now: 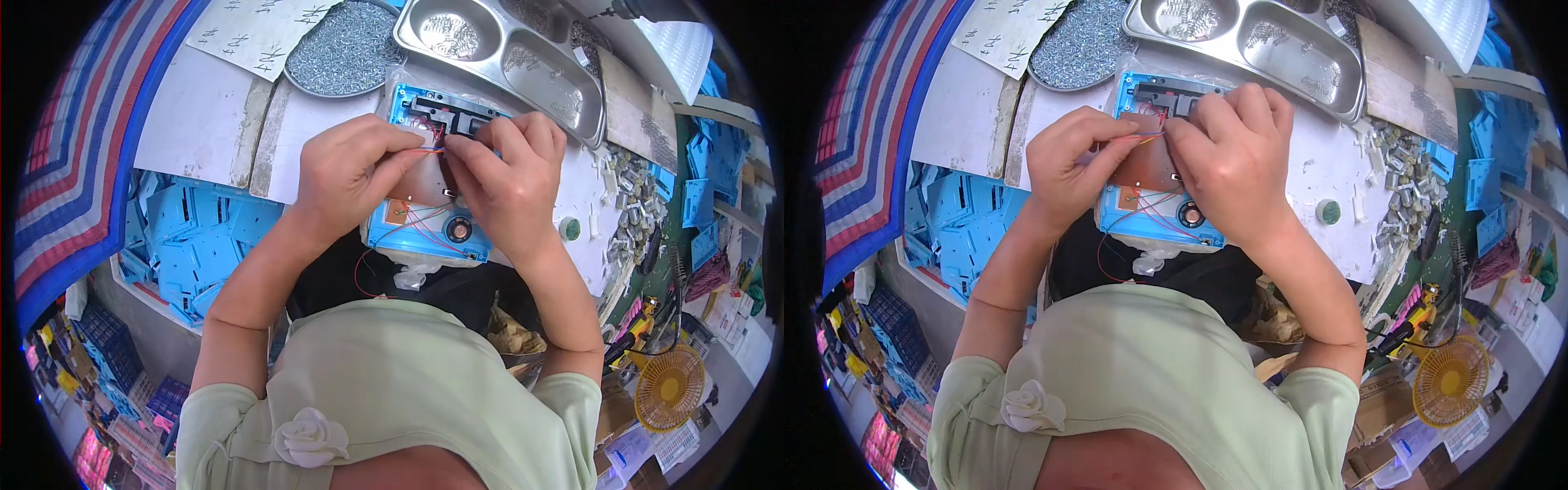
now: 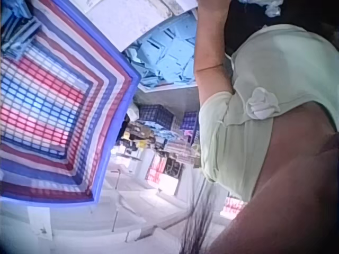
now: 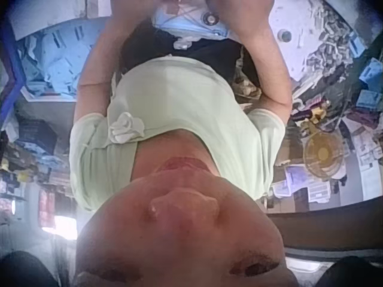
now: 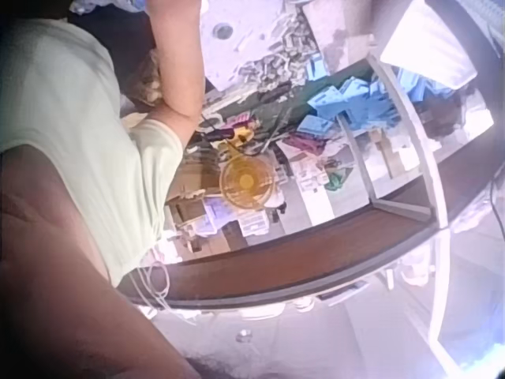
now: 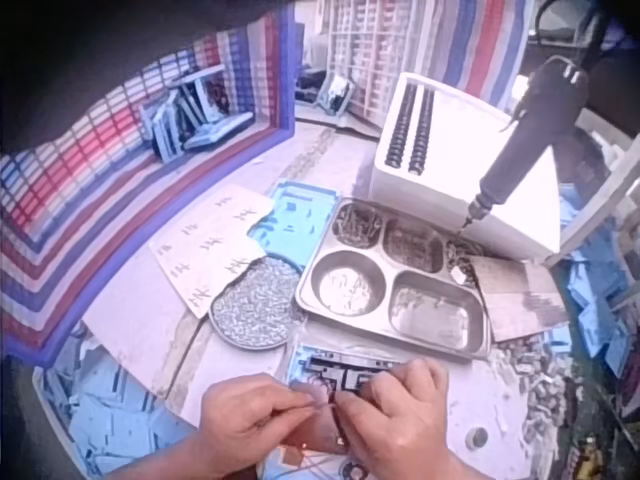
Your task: Assembling an electronic device by soldering components, installing a PCB, and securing the plastic casing with screws.
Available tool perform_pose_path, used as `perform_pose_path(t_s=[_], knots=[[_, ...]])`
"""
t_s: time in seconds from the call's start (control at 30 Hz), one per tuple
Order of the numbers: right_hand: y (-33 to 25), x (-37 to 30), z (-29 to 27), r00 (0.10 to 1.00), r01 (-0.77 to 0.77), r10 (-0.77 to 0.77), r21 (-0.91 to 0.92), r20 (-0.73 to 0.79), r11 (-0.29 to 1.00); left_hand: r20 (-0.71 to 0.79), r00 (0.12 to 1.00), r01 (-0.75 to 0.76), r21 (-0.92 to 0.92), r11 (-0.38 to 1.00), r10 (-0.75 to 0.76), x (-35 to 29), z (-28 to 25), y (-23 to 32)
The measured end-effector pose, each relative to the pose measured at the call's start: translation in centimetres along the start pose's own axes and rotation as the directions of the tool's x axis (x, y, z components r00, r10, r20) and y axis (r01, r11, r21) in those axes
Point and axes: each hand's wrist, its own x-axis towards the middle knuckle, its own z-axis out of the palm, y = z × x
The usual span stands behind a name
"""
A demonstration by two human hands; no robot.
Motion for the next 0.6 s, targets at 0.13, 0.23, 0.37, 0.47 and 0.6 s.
perform_pose_path(t_s=[0.13, 0.23, 0.37, 0.47, 0.6], knots=[[0.0, -0.4, -0.8, 0.998, -0.058, 0.058, 0.020, 0.027, 0.998, 0.027, 0.999, 0.028, 0.115, 0.993, -0.031, -0.2, -0.9, -0.6], [0.4, -1.0, -0.7, 0.997, -0.075, 0.074, 0.042, 0.017, 0.996, 0.026, 0.993, 0.107, 0.164, 0.981, -0.113, -0.3, -1.1, -0.5], [0.9, -1.6, -1.2, 0.997, -0.078, 0.076, 0.065, 0.026, 0.995, 0.069, 0.992, 0.101, 0.127, 0.987, -0.110, 0.1, -0.5, 0.4], [1.1, -2.0, -1.6, 0.994, -0.102, 0.099, 0.095, 0.036, 0.990, 0.157, 0.987, -0.001, 0.159, 0.987, -0.025, 0.3, 0.3, 1.2], [1.3, -2.1, -2.2, 0.994, -0.106, 0.105, 0.129, 0.014, 0.986, 0.209, 0.969, -0.183, 0.260, 0.948, 0.130, 1.9, 1.0, 1.5]])
